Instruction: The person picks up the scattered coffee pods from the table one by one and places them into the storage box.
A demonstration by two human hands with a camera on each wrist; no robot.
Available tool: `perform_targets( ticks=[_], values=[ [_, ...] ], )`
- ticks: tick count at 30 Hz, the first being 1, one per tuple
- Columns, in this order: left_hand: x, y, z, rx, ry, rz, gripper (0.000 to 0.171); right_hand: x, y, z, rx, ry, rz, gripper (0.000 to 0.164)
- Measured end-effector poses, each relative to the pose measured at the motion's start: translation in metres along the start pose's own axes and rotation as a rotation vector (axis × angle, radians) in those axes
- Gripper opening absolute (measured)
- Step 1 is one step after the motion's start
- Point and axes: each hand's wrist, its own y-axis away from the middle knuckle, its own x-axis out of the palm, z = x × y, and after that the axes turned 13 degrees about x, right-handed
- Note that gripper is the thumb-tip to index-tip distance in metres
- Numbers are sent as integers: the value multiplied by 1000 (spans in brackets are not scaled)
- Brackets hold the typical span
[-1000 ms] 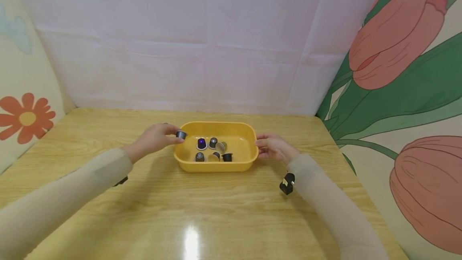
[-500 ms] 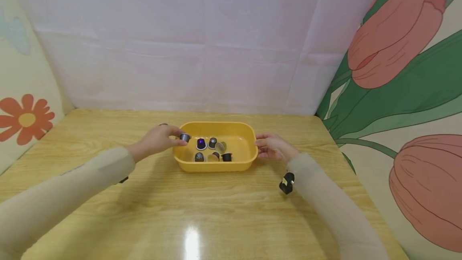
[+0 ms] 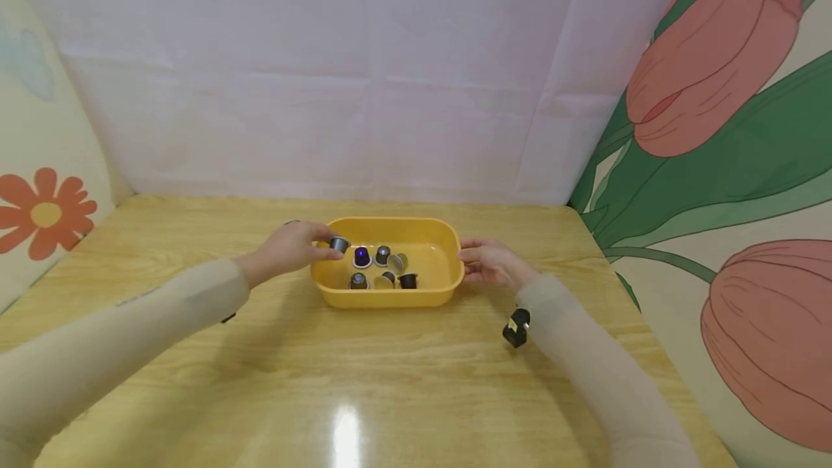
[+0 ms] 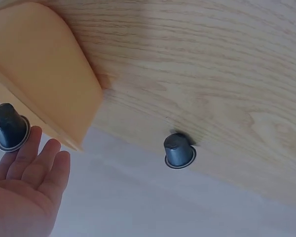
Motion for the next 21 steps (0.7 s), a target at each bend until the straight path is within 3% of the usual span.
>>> perform_targets(
  ticks=[12,21],
  values=[
    [0,-10,-10,54,-33,16,41,0,-1,1,5,9,-13,40],
    [3,-19,-18,36,-24,35,39,0,-1,1,1,0,-2,39]
  ],
)
